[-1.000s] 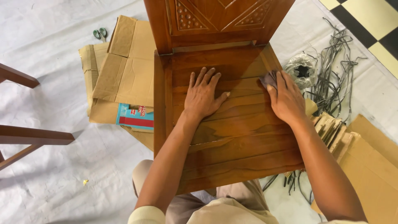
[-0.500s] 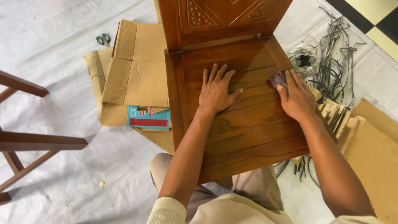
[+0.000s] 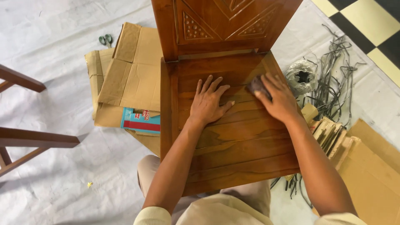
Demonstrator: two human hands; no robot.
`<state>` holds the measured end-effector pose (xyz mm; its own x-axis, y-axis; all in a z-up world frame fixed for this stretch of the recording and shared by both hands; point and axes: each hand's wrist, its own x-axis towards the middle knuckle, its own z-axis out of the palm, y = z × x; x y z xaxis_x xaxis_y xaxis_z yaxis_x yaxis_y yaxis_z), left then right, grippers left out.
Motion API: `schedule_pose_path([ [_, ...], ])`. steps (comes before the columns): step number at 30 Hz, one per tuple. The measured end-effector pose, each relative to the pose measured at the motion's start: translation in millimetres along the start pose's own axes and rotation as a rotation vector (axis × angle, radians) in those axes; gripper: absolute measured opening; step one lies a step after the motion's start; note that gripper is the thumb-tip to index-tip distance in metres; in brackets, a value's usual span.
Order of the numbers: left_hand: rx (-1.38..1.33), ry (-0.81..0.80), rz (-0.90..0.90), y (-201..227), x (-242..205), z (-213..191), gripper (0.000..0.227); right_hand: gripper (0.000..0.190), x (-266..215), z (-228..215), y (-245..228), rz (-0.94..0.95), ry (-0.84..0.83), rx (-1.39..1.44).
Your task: Polish a wooden chair and wrap its legs for protection.
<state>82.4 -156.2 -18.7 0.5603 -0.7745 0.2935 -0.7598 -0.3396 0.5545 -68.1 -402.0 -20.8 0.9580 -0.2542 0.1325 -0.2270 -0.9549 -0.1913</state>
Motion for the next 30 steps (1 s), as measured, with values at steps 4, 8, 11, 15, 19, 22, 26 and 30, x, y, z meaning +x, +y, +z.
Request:
schedule_pose_path([
  [4,-0.001,0.039,-0.006,1.9,-1.4,0.2,0.057,0.063,33.5,9.2,18.3,0.100,0.101,0.041],
  [8,-0.055,0.070,-0.041,1.3,13.4,-1.7,0.045,0.063,62.5,17.4,16.3,0.085,0.104,-0.016],
  [11,-0.059,0.076,-0.078,5.7,15.4,-6.3,0.046,0.065,68.6,19.4,3.3,0.078,0.087,-0.027],
  [15,-0.101,0.160,-0.096,2.9,23.5,-3.9,0.043,0.067,74.4,14.6,-10.0,0.048,0.103,-0.036],
  [19,-0.175,0.265,-0.205,7.9,43.5,3.4,0.039,0.069,75.2,4.9,-25.0,0.003,0.127,0.086],
  [22,-0.149,0.298,-0.477,16.4,69.3,14.0,0.033,0.077,75.2,-2.1,-27.5,0.126,0.178,0.252],
  [26,-0.060,0.379,-0.384,27.8,79.4,22.4,0.027,0.067,70.2,7.2,-11.7,0.027,0.286,0.143],
  [30,-0.042,0.358,-0.284,19.2,81.8,31.7,0.030,0.062,70.6,11.4,-0.4,0.011,0.308,0.009],
])
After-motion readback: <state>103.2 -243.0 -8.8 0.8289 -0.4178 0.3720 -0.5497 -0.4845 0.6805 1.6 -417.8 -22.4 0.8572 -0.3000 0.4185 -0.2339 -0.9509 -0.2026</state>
